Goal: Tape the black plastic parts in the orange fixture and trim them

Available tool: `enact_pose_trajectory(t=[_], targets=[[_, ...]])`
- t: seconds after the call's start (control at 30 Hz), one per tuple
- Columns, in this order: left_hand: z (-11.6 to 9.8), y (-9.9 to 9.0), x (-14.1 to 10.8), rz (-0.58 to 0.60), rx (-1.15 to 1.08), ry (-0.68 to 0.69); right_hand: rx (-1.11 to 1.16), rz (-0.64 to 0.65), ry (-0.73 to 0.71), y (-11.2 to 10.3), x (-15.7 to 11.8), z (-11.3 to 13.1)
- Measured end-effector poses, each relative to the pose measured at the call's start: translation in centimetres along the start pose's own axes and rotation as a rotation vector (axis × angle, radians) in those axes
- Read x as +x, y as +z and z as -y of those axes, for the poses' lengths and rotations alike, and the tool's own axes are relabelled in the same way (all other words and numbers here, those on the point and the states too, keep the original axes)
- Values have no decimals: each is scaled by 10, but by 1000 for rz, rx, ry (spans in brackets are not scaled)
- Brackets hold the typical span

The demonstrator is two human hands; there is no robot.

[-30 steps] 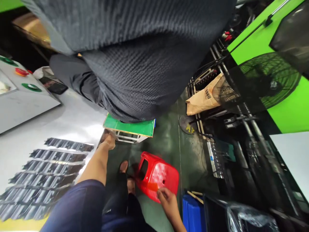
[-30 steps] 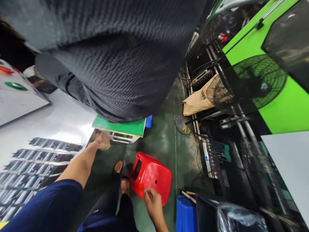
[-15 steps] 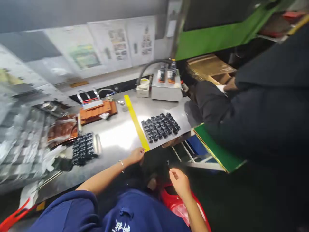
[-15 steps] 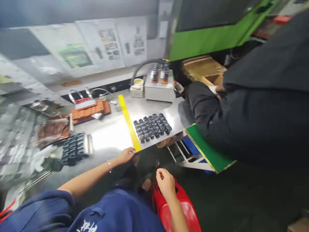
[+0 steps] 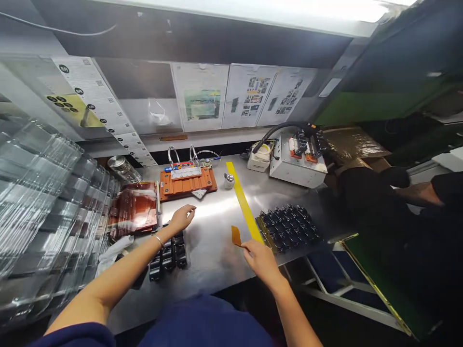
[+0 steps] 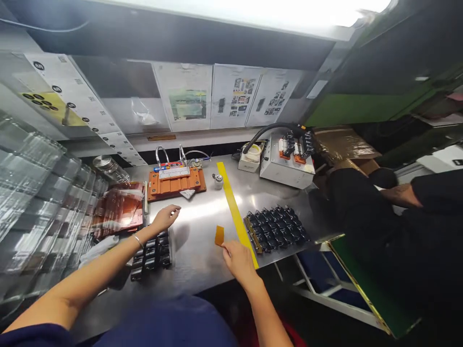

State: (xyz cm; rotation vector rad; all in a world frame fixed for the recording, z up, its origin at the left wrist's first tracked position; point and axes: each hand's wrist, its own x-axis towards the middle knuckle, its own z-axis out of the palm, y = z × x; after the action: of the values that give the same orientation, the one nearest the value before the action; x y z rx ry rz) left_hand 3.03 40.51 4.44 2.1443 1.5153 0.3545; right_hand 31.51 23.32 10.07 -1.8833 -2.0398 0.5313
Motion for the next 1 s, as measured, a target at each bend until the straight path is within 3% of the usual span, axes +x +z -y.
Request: enact_pose_trajectory(t=[0.1,0.23,0.4,0.53,0.7,0.87,0.93,1.0], targets=[[9,-14,55,30,45,69,-72,131,-12,-4,42,31],[-8,-19,151,64,105,159,-128,264,-36,-13,81,61],[-38,-9,268,69,165,190,-222,450,-141,-26,126,78],[-45,6,328,125,211,183,-237,546,-270,-30,170,77],[-35,18,347,256,205,282,-201,648,-413,-24,227,72],[-33,4,319,358,84,349,98,677,-518,-18,269,70],[-25,-9,293,383,35,343,324,584,-420,-13,284,65],[-3,-27,258,471,-88,319,545,418,-193,-1,300,54]])
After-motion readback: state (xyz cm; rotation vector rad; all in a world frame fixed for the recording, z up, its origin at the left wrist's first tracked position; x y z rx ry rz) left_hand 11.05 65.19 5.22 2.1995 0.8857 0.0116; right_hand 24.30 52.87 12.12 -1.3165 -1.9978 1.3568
